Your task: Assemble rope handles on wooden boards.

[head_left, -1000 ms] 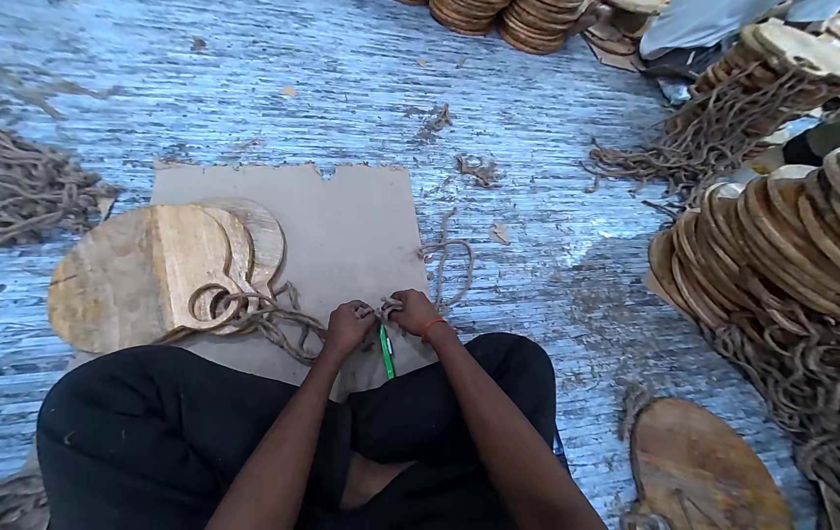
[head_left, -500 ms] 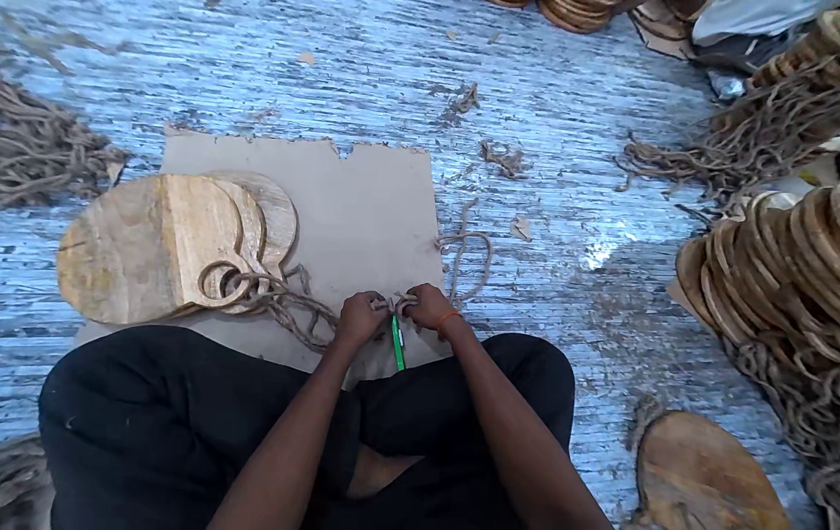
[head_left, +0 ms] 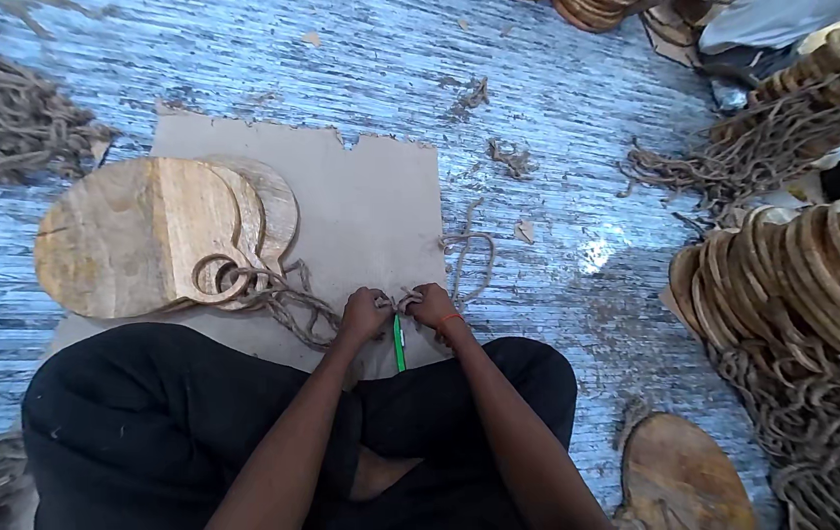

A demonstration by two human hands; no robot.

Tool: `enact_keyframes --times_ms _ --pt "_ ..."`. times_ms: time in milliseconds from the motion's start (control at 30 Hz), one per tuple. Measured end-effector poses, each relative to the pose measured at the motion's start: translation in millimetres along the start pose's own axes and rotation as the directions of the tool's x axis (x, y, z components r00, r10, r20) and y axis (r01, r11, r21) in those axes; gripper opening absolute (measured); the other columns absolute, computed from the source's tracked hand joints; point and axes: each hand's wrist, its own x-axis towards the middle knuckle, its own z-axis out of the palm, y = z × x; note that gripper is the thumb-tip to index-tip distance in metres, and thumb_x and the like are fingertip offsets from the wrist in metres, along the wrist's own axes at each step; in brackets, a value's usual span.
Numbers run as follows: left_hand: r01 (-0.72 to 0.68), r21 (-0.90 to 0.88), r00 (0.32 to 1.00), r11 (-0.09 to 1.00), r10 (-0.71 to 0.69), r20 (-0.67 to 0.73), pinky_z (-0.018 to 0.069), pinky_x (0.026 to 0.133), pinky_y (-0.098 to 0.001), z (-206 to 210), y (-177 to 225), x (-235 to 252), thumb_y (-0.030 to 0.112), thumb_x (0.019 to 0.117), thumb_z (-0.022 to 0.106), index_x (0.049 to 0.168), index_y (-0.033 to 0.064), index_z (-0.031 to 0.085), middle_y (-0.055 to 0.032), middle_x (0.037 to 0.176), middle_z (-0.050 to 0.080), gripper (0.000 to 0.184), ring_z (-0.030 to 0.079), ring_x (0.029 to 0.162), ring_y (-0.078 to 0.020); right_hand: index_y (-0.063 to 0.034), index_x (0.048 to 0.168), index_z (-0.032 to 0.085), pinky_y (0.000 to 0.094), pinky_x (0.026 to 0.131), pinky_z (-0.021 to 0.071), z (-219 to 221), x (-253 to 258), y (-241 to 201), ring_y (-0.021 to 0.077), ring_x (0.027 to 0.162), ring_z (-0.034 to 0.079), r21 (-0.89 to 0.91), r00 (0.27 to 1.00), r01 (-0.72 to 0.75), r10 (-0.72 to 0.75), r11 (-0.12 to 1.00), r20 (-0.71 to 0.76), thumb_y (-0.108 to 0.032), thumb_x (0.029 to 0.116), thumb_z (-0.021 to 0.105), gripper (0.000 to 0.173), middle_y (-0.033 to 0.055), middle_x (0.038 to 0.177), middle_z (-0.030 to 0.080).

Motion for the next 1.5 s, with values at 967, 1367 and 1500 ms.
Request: enact_keyframes --times_ms 967,1367,1500 --pt "-0.056 0.148 0.998 0.987 0.057 -0.002 0.0530 0.095 -0.0547 2 -4 0 0.025 0.0965 0.073 0.114 0.0034 0.073 -0.0215 0.114 0.067 0.028 0.065 0.107 -0.0370 0.0027 0.109 0.071 0.0628 0.082 0.0537 10 -6 0 0.0441 0.096 0.068 -0.012 0.998 -0.041 0.040 0.999 -0.051 -0.013 0.0897 0.076 0.026 0.0275 0.103 0.070" --pt "-0.091 0.204 0.995 0.975 0.099 -0.033 0.0524 0.097 -0.0527 4 -3 0 0.025 0.0980 0.071 0.115 0.0042 0.074 -0.0208 0.116 0.066 0.027 0.065 0.108 -0.0361 0.0000 0.109 0.073 0.0613 0.084 0.0537 9 4 -8 0.0420 0.099 0.069 -0.047 0.995 -0.088 0.085 0.995 -0.055 -0.015 0.0893 0.076 0.025 0.0246 0.105 0.071" --pt "-0.097 0.191 0.992 0.977 0.111 -0.059 0.0526 0.095 -0.0559 6 -4 2 0.023 0.0976 0.072 0.113 0.0024 0.074 -0.0217 0.114 0.066 0.026 0.065 0.107 -0.0380 0.0024 0.111 0.071 0.0660 0.080 0.0532 18 -8 -9 0.0473 0.100 0.067 0.022 0.988 -0.055 0.058 0.998 -0.141 -0.012 0.0900 0.076 0.026 0.0290 0.105 0.069"
